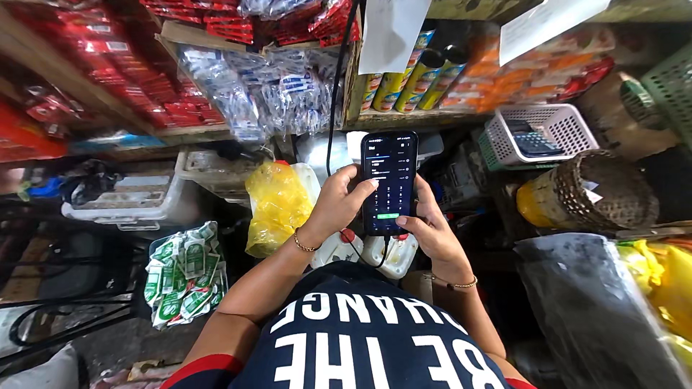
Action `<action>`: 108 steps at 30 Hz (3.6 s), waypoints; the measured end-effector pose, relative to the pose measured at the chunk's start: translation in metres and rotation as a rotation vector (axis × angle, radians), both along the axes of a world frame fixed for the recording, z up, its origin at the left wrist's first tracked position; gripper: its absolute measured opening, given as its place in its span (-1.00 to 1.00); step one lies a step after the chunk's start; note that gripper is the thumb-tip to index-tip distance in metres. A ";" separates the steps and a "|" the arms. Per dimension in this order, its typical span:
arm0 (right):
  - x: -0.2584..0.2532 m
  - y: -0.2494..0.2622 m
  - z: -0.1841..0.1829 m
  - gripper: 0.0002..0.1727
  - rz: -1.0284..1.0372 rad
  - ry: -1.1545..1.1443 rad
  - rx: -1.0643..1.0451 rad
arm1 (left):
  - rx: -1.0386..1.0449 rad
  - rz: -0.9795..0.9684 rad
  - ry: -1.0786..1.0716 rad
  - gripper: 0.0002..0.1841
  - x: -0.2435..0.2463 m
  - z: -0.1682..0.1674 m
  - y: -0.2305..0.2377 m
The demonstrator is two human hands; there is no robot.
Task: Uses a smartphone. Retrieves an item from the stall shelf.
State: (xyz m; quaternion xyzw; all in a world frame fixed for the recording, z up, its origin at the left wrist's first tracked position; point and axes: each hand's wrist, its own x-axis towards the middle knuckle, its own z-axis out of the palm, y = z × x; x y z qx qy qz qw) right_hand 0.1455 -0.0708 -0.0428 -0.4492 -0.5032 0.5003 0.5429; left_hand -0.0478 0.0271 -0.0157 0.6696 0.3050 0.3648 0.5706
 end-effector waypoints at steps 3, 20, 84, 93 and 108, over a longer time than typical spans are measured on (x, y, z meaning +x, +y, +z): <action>-0.001 -0.001 0.000 -0.05 -0.004 0.003 -0.001 | 0.021 -0.003 0.013 -0.74 -0.002 0.003 0.002; 0.001 0.001 0.001 -0.05 0.005 -0.001 0.033 | 0.044 0.026 -0.044 -0.68 0.007 0.004 0.021; -0.001 -0.008 0.000 -0.07 -0.010 0.007 0.038 | 0.005 0.054 0.019 -0.58 0.006 0.009 0.008; -0.002 -0.008 -0.001 -0.05 -0.021 -0.003 0.031 | -0.027 0.021 0.042 -0.56 -0.003 0.010 0.001; 0.000 -0.006 0.000 -0.07 0.004 0.005 0.024 | -0.029 0.013 0.030 -0.66 -0.005 0.011 0.002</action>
